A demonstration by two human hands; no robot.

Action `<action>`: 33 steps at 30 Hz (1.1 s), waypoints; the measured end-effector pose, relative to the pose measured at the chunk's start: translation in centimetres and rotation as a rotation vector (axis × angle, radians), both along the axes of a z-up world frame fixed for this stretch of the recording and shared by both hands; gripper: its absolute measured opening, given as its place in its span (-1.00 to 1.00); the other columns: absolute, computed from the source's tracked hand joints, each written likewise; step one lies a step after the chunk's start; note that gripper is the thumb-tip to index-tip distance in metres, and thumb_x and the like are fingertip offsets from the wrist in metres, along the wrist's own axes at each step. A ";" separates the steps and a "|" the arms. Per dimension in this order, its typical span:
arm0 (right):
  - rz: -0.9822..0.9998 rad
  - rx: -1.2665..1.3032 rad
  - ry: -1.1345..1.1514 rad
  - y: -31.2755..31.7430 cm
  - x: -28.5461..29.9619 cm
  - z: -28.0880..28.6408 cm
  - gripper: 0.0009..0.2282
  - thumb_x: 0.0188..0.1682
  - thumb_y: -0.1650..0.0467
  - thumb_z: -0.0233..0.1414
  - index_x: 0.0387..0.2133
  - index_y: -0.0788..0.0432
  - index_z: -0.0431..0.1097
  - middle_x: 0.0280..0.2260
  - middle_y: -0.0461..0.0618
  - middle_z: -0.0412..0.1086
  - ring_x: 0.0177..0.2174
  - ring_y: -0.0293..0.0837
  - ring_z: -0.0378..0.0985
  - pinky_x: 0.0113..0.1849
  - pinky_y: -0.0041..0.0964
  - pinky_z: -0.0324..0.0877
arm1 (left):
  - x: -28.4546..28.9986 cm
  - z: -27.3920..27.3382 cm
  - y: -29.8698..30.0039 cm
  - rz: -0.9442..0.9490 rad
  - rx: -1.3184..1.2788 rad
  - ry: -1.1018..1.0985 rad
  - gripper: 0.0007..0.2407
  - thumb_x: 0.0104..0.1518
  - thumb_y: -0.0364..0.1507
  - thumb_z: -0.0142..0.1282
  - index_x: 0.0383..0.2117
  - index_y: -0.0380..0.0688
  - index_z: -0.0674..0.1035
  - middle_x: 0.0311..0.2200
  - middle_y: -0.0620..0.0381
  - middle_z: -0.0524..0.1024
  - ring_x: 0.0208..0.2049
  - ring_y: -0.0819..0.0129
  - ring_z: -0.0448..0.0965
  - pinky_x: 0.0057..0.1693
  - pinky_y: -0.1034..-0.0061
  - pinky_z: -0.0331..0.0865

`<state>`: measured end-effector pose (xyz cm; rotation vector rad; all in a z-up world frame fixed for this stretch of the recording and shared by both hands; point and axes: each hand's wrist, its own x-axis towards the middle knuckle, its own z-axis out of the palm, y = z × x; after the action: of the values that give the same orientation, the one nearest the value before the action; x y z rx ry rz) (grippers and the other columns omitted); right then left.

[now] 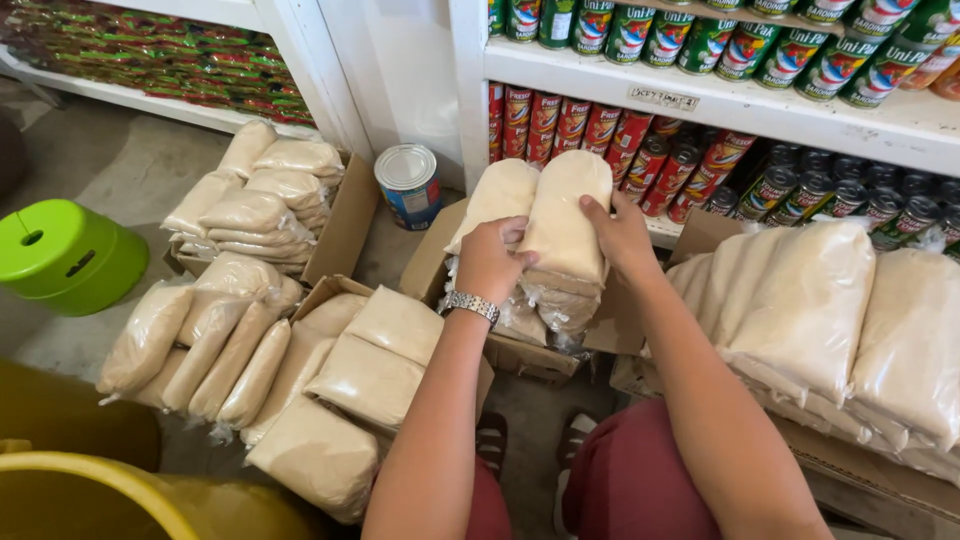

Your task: Organizing and stocking bags of products onto shelves in a grocery store.

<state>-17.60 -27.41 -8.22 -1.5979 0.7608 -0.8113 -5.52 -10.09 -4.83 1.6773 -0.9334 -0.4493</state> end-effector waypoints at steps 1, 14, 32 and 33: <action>0.000 0.003 0.002 0.1 -0.1 0.1 -0.66 0.07 0.33 0.09 -0.01 0.37 0.40 -0.24 0.09 0.54 -0.31 -0.19 0.56 -0.23 -0.28 0.47 | -0.1 -0.1 0.1 0.000 0.003 0.002 -0.56 -0.12 -0.65 0.34 -0.01 -0.27 0.60 -0.16 -0.10 0.68 -0.22 0.27 0.76 -0.12 0.51 0.61; -0.085 -0.321 0.251 -1.6 -0.1 -1.3 -0.46 0.09 0.27 0.03 0.26 0.37 0.13 0.11 0.36 0.35 0.07 0.12 0.44 0.08 -0.16 0.28 | -1.1 4.2 2.2 0.121 0.270 -0.387 -0.40 -0.22 -0.29 0.45 0.09 -0.04 0.56 0.09 0.00 0.51 0.09 0.00 0.49 0.18 0.21 0.37; -0.109 -0.466 0.487 -1.8 0.3 -1.7 -0.38 0.08 0.15 -0.03 0.33 0.28 0.06 0.21 0.50 0.15 0.21 0.37 0.20 0.22 0.03 0.12 | 3.0 -0.9 0.4 0.157 0.274 -0.355 -0.34 -0.08 0.14 0.22 0.07 -0.04 0.57 0.20 -0.13 0.42 0.22 -0.09 0.39 0.33 0.07 0.22; -0.141 -0.434 0.529 -1.0 0.5 -1.1 -0.33 0.06 0.12 -0.01 0.36 0.25 0.03 0.24 0.51 0.08 0.25 0.39 0.12 0.24 0.05 0.07 | 3.5 -0.7 0.1 0.231 0.262 -0.292 -0.35 -0.03 0.17 0.14 0.08 -0.03 0.56 0.14 -0.05 0.52 0.17 0.02 0.49 0.30 0.09 0.29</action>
<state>-17.11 -28.45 -9.29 -2.2135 1.1361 -0.6858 -2.02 -9.99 -5.56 2.1028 -0.9024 -0.1769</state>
